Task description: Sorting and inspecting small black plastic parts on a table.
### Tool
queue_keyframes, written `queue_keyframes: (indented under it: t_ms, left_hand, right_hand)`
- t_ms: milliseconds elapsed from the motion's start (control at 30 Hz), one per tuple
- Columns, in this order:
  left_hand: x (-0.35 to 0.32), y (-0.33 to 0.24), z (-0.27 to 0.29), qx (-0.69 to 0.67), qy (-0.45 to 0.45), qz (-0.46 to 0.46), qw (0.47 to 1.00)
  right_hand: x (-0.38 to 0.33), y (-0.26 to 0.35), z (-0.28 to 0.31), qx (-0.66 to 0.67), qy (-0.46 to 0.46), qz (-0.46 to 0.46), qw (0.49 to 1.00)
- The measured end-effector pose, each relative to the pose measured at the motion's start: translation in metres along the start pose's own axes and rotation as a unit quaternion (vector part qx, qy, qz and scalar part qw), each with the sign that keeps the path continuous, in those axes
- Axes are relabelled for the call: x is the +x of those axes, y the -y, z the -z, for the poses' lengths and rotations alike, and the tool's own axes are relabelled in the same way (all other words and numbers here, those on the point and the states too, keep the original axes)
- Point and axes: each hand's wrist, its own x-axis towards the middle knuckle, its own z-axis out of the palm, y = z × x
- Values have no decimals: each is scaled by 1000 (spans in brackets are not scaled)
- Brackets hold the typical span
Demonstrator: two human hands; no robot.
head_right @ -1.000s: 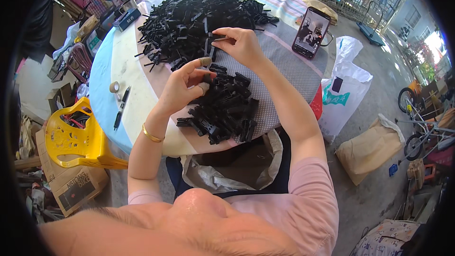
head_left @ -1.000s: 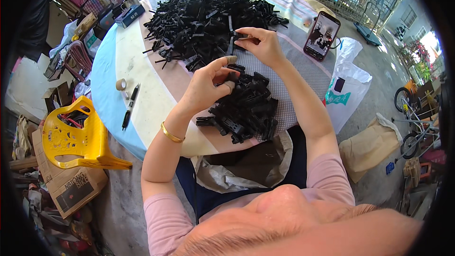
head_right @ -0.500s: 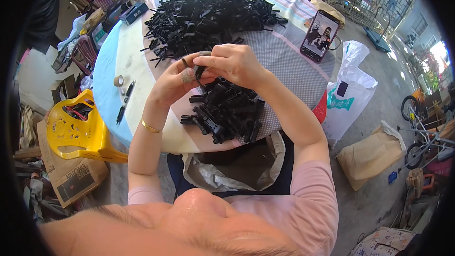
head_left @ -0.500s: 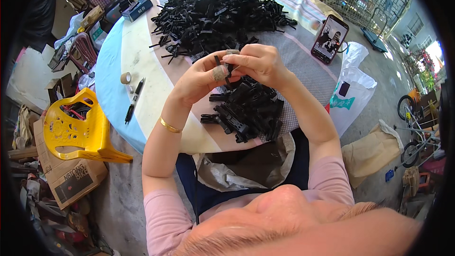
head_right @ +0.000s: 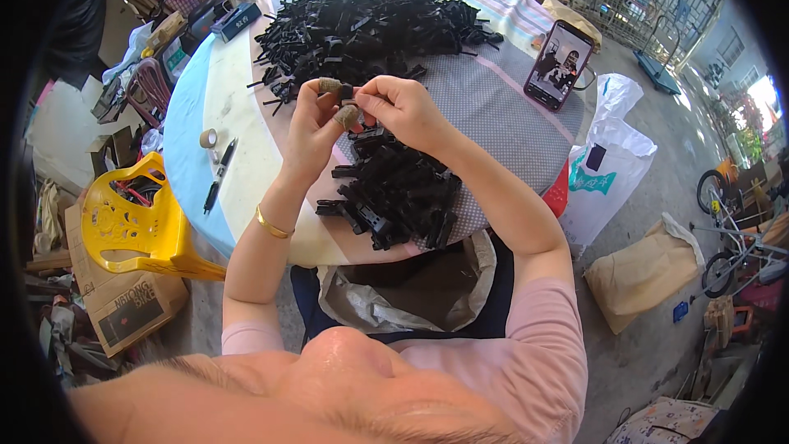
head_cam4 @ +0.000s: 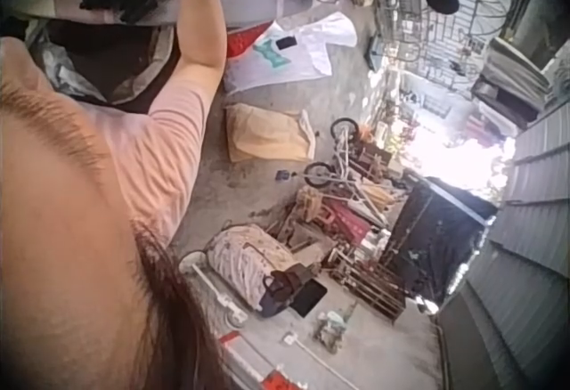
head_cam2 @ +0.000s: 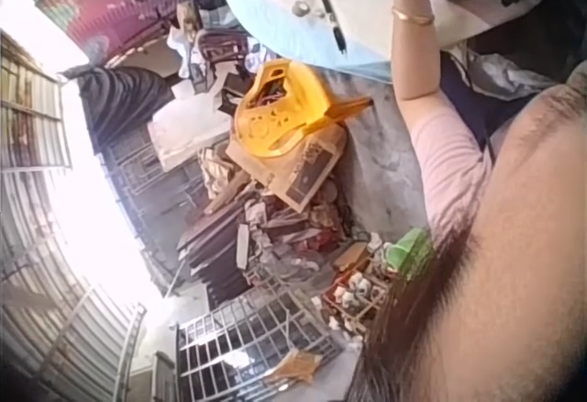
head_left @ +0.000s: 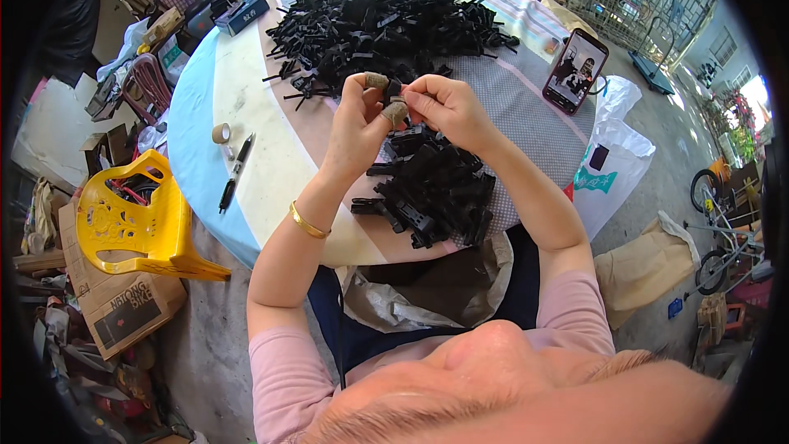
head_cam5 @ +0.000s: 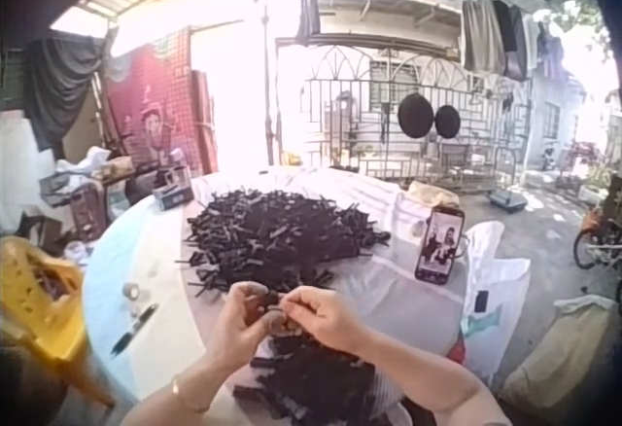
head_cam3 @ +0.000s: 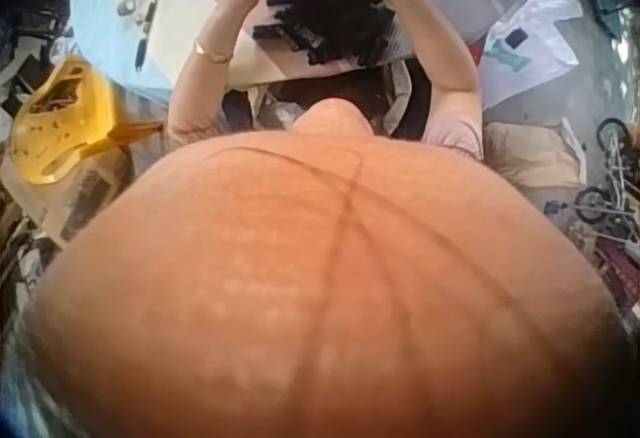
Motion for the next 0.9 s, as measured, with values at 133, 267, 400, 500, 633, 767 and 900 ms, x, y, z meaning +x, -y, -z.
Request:
queue_keyframes:
  t_ms: [133,267,400,500,633,767,900]
  left_hand:
    - [0,3,-4,-14,-14,-33,999]
    - [-2,2,-6,33,-40,-59,997]
    - [-4,2,-6,10,-55,-56,997]
    - [-7,-1,-3,117,-48,-84,988]
    - [-8,0,-6,190,-55,-106,974]
    - [3,-7,-4,-171,-60,-21,983]
    - [4,1,17,-349,-42,54,935]
  right_hand:
    - [0,-3,-1,23,2,-19,1000]
    - [-1,2,-2,33,-1,-29,999]
    - [-1,-1,-4,8,-9,-21,1000]
    - [-1,-4,-1,58,27,-85,994]
    - [1,-6,1,95,46,-101,989]
    - [5,-14,-5,-65,-49,190,978]
    - [0,-3,3,-143,-18,188,971]
